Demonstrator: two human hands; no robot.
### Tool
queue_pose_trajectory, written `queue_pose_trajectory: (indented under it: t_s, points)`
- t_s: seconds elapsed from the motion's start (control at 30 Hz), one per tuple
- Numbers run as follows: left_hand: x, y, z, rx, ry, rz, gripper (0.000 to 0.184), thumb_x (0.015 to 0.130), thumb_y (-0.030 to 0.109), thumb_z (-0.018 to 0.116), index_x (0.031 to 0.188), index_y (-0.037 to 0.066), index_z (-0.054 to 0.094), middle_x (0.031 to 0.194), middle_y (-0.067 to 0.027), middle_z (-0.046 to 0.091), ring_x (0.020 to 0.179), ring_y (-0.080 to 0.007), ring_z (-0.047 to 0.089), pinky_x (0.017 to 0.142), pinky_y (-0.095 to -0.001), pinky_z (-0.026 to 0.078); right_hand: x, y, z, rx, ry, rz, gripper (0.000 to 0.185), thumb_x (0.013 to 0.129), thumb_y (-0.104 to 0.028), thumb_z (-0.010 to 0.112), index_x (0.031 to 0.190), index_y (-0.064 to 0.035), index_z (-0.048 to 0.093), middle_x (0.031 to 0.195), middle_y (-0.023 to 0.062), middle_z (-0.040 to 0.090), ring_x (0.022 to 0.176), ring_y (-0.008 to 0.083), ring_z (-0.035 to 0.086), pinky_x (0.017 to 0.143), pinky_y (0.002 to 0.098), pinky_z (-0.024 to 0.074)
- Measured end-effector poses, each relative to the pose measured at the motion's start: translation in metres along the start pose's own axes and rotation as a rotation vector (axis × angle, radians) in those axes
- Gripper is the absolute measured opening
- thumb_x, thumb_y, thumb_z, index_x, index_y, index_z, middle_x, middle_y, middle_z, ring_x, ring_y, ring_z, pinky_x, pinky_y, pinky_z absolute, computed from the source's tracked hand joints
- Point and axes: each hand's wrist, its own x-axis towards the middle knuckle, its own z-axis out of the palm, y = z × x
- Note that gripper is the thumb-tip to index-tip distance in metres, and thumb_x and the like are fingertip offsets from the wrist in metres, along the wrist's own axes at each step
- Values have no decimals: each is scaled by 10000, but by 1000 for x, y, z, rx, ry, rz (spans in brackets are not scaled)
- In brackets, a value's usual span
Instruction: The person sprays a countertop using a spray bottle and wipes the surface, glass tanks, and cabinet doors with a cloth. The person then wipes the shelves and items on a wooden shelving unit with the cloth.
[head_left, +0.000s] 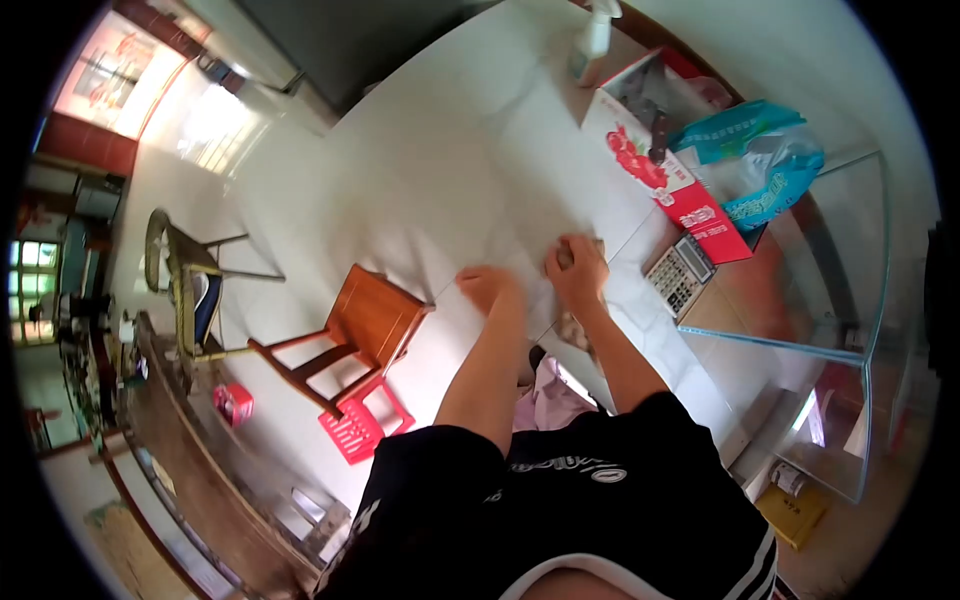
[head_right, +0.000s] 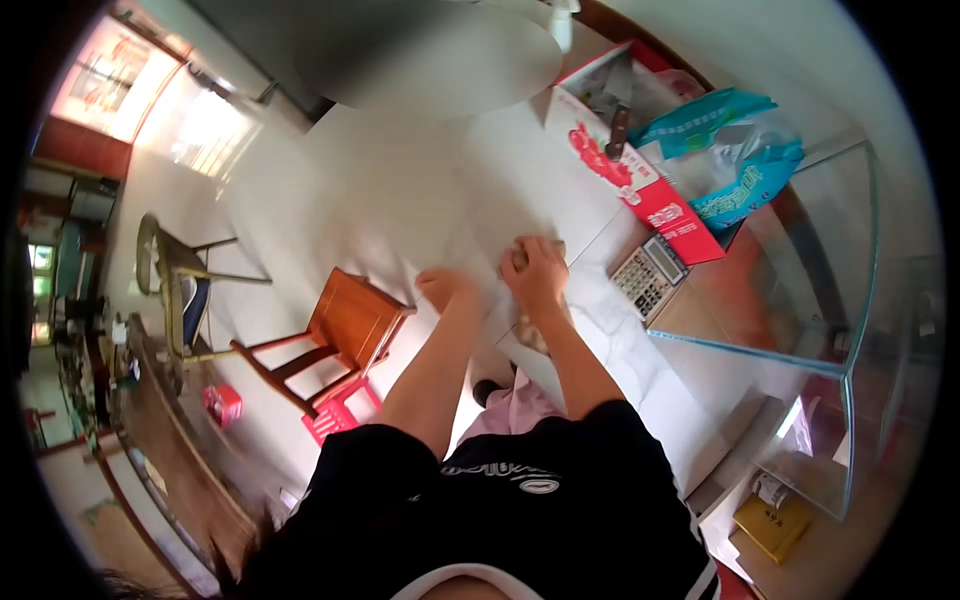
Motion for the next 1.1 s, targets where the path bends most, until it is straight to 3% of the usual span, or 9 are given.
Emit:
queue_pose_trajectory:
  t_s: [0.1, 0.33, 0.43, 0.53, 0.6, 0.8, 0.87, 1.03, 1.1]
  points:
    - [-9, 16, -2, 359, 113, -80, 476, 948, 317, 271, 830, 28, 631, 881, -199, 659, 791, -393, 637, 678, -492, 535, 71, 18, 38, -129, 40, -103, 130, 725, -244, 627, 790, -135, 600, 779, 20, 589, 738, 251, 592, 657, 380, 481]
    - [-7, 12, 22, 504, 212, -54, 570, 954, 346, 215, 797, 25, 659, 820, -161, 679, 743, -364, 652, 668, -429, 548, 216, 22, 118, -161, -110, -473, 123, 677, -240, 599, 764, -153, 593, 720, 20, 582, 692, 264, 585, 629, 388, 477]
    - [-3, 10, 31, 529, 217, -6, 579, 951, 353, 214, 800, 21, 663, 825, -166, 680, 743, -363, 654, 675, -428, 549, 239, 13, 127, -141, -118, -470, 136, 673, -249, 605, 764, -150, 588, 730, 21, 583, 690, 266, 584, 624, 391, 478]
    - [4, -2, 14, 567, 264, 16, 588, 949, 359, 213, 803, 16, 668, 830, -170, 680, 744, -362, 656, 682, -426, 549, 221, 13, 116, -80, -177, -349, 165, 681, -275, 609, 768, -136, 596, 750, 28, 588, 752, 243, 607, 653, 386, 483]
    - [9, -1, 13, 567, 290, 51, 594, 947, 364, 213, 805, 13, 671, 834, -173, 680, 744, -361, 657, 686, -426, 549, 184, 21, 90, 97, -95, -109, 156, 675, -256, 617, 762, -129, 593, 731, 41, 572, 757, 253, 591, 640, 396, 482]
    - [12, -1, 11, 521, 215, 60, 599, 941, 371, 215, 818, 5, 673, 852, -193, 677, 748, -366, 658, 703, -427, 550, 22, 50, -25, 44, -84, -196, 208, 607, -175, 673, 790, -120, 590, 735, 58, 528, 685, 269, 537, 582, 385, 457]
    - [6, 4, -1, 535, 145, 34, 575, 939, 361, 219, 877, 3, 664, 891, -208, 671, 779, -358, 659, 720, -418, 546, 0, 52, -47, -2, -48, -272, 193, 616, -171, 671, 778, -119, 579, 747, 53, 538, 678, 270, 539, 588, 387, 458]
    - [21, 2, -45, -654, -878, -262, 384, 930, 349, 368, 1085, 32, 521, 1029, -143, 578, 955, -249, 562, 823, -344, 464, 26, 61, -49, -103, 36, -54, 136, 682, -160, 651, 788, -118, 577, 769, 63, 547, 695, 288, 557, 619, 417, 462]
    - [58, -8, -73, -173, -627, -35, 302, 897, 291, 500, 1042, 26, 510, 996, -79, 534, 915, -216, 522, 800, -343, 441, 51, 76, -39, -236, 154, 17, 130, 698, -167, 648, 803, -124, 585, 790, 76, 553, 750, 304, 567, 638, 427, 469]
